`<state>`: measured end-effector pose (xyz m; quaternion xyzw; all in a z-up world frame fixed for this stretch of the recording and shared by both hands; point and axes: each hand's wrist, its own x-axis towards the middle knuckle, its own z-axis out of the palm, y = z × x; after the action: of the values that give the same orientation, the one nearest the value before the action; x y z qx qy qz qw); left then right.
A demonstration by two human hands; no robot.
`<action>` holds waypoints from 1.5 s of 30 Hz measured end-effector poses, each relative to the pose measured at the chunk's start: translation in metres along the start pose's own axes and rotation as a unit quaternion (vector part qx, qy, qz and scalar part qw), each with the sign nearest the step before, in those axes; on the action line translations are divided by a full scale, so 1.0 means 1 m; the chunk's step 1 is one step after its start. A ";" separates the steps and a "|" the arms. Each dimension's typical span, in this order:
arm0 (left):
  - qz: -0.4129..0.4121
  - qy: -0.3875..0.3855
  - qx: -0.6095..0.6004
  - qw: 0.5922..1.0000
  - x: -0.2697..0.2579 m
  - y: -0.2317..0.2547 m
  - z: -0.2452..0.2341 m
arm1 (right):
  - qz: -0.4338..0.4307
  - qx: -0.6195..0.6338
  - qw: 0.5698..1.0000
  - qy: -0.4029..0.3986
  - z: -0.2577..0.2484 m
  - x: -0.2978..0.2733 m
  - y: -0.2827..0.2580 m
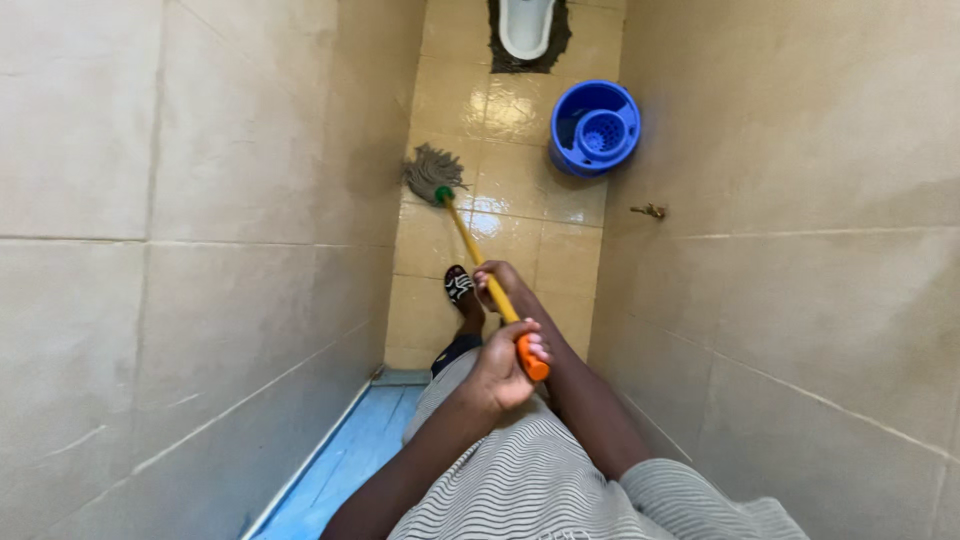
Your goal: The person cleans the floor of a small bathroom by hand using a mop, repeatedly dipping the mop into a blue bucket and scrubbing the tiles around a squat toilet.
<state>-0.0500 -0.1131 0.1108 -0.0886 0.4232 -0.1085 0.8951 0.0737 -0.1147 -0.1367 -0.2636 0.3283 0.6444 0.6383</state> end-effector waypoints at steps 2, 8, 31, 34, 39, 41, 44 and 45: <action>-0.041 0.005 0.060 0.997 0.009 -0.030 0.006 | -0.007 0.069 0.998 0.007 -0.036 -0.034 -0.012; -0.130 0.038 0.095 0.986 0.056 -0.084 -0.011 | -0.136 0.065 0.986 0.067 -0.107 -0.117 -0.020; 0.102 0.054 0.099 0.988 0.070 -0.017 -0.024 | -0.006 -0.035 0.999 0.012 -0.023 -0.023 -0.019; 0.112 0.091 0.166 0.975 0.119 0.018 -0.054 | -0.038 -0.104 0.994 0.008 -0.019 -0.034 -0.022; 0.116 -0.016 0.163 0.980 0.177 0.137 -0.063 | -0.123 -0.079 0.986 -0.082 -0.026 -0.062 -0.019; 0.143 -0.001 0.153 0.978 0.183 0.173 -0.051 | -0.135 -0.104 0.984 0.053 -0.025 -0.075 -0.024; 0.214 0.046 0.163 0.962 0.175 0.191 -0.046 | -0.168 -0.073 0.981 0.070 -0.027 -0.101 -0.036; 0.217 -0.007 0.109 0.970 0.176 0.186 -0.043 | -0.182 -0.066 0.978 0.079 -0.026 -0.108 -0.041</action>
<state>0.0478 0.0155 -0.0922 0.1029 0.4116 0.0434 0.9045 0.1174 -0.2058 -0.0754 -0.4107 0.2813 0.5146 0.6982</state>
